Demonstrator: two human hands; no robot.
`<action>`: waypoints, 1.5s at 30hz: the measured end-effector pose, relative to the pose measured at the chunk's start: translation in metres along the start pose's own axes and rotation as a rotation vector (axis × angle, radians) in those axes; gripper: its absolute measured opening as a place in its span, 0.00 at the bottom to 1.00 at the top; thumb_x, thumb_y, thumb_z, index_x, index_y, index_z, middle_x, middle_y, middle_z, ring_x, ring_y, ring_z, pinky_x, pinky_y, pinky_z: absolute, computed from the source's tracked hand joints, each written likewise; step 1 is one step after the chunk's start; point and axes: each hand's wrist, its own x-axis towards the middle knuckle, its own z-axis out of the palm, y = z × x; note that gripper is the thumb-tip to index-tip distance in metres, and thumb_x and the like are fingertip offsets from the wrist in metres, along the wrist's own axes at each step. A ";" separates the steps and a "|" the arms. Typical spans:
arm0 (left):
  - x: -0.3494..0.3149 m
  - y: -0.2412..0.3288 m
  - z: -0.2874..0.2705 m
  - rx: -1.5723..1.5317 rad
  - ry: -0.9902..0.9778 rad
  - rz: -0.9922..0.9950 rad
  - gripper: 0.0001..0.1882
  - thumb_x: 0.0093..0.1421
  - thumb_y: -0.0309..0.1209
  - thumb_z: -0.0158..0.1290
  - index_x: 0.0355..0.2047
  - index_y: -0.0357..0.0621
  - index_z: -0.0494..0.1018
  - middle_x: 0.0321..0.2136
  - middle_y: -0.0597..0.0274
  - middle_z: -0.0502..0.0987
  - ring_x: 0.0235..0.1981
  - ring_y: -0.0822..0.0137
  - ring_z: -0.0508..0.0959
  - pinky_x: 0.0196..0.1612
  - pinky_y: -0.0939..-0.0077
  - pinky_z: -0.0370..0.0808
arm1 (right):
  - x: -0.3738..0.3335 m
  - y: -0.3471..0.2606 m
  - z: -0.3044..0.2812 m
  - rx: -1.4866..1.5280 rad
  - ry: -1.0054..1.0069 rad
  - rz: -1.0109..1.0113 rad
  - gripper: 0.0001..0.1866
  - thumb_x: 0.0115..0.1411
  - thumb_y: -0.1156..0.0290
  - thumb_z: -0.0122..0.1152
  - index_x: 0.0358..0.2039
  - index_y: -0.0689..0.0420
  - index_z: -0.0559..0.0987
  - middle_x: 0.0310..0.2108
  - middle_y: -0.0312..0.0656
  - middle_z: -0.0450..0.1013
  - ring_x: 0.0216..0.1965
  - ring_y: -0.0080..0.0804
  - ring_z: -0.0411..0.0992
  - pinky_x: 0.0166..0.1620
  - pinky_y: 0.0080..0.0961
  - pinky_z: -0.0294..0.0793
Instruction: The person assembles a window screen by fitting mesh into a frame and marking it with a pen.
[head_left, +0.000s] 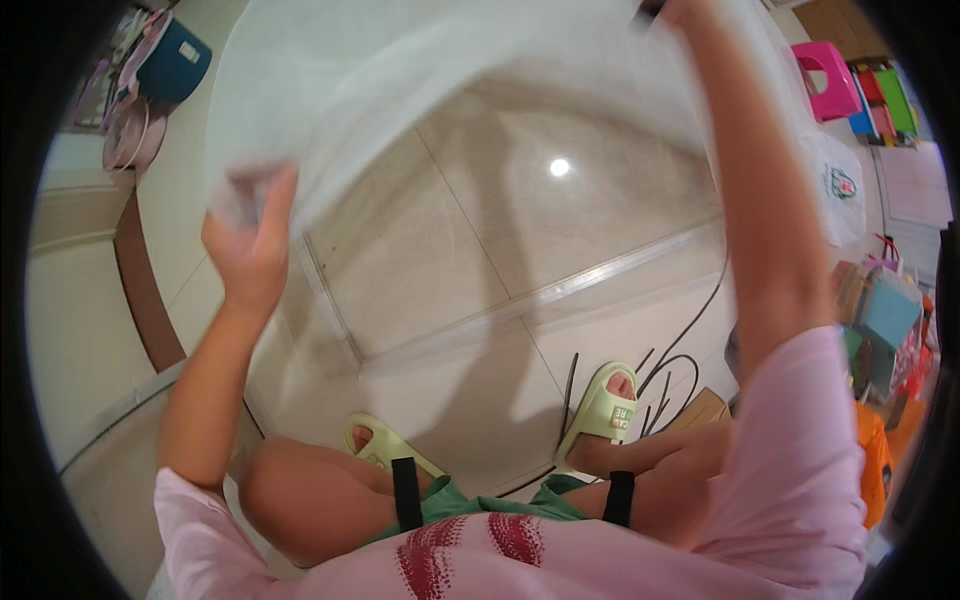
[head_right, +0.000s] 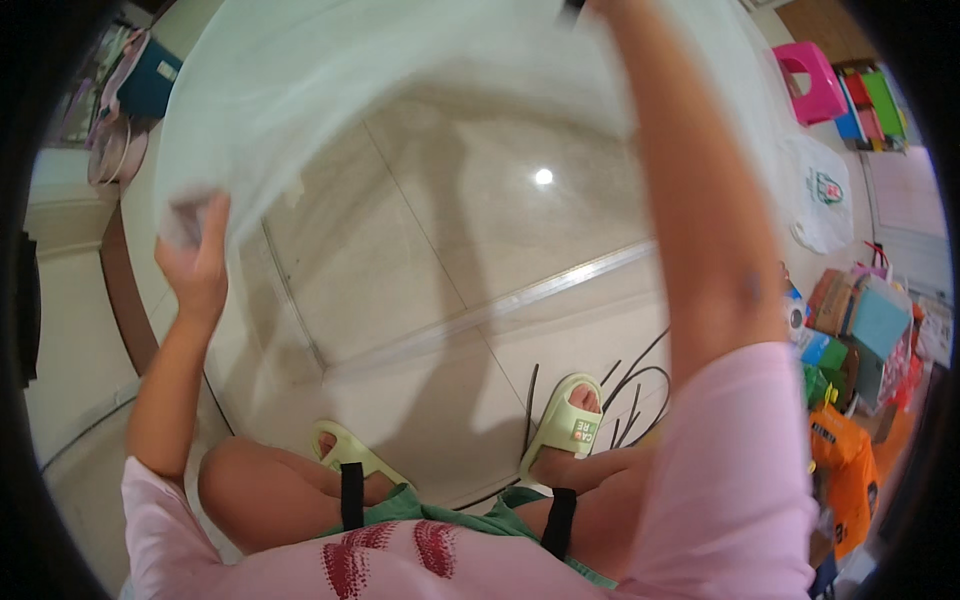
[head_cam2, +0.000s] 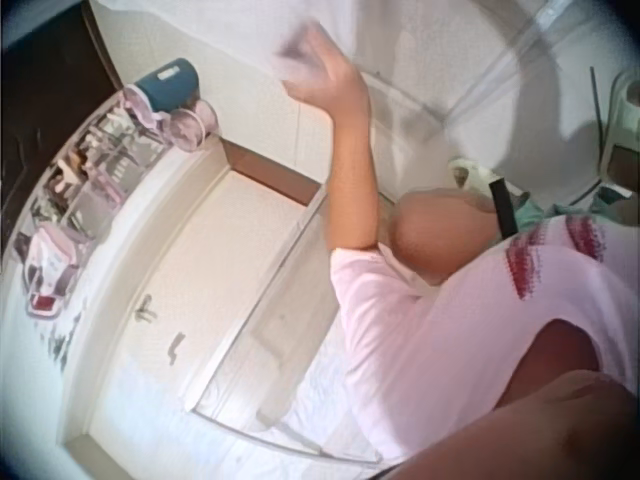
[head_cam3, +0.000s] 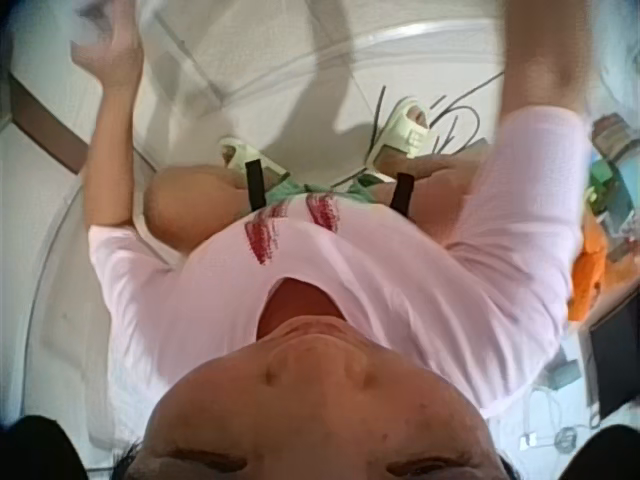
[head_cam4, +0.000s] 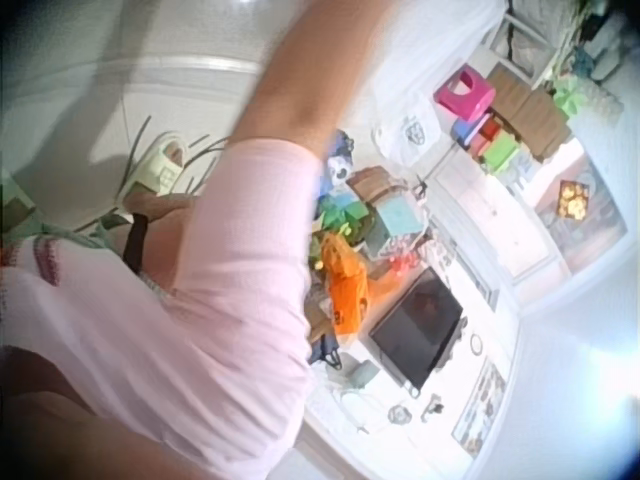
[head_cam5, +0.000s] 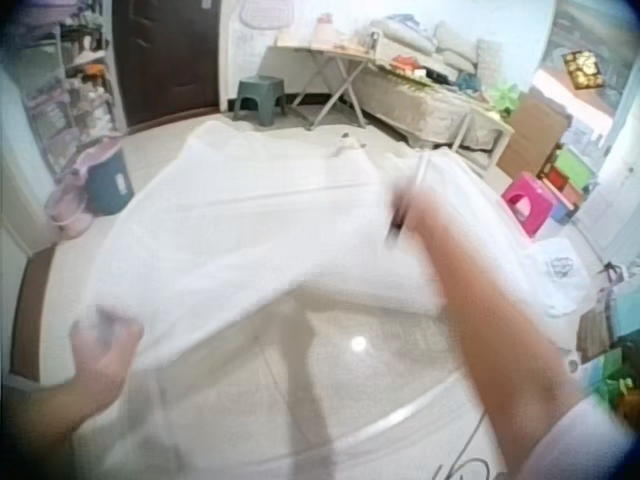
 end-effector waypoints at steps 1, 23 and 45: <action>0.025 0.004 -0.009 0.112 0.062 0.176 0.07 0.54 0.23 0.56 0.34 0.35 0.73 0.31 0.63 0.75 0.34 0.74 0.73 0.41 0.81 0.68 | -0.019 -0.044 0.061 0.341 0.160 -0.096 0.06 0.53 0.71 0.54 0.20 0.56 0.73 0.19 0.36 0.68 0.19 0.29 0.65 0.23 0.32 0.67; -0.187 -0.091 -0.132 0.088 -0.269 -1.105 0.12 0.54 0.36 0.55 0.28 0.38 0.76 0.20 0.64 0.74 0.21 0.70 0.73 0.24 0.74 0.71 | -0.220 0.066 0.229 0.194 -0.114 0.326 0.04 0.52 0.75 0.59 0.26 0.62 0.75 0.20 0.39 0.70 0.15 0.23 0.63 0.17 0.19 0.58; -0.304 -0.136 -0.116 -0.190 -0.103 -1.276 0.07 0.54 0.26 0.55 0.28 0.33 0.72 0.23 0.62 0.75 0.23 0.75 0.73 0.24 0.79 0.73 | -0.351 0.137 0.237 0.085 0.399 0.540 0.06 0.53 0.76 0.61 0.31 0.65 0.77 0.24 0.38 0.73 0.19 0.21 0.67 0.17 0.16 0.58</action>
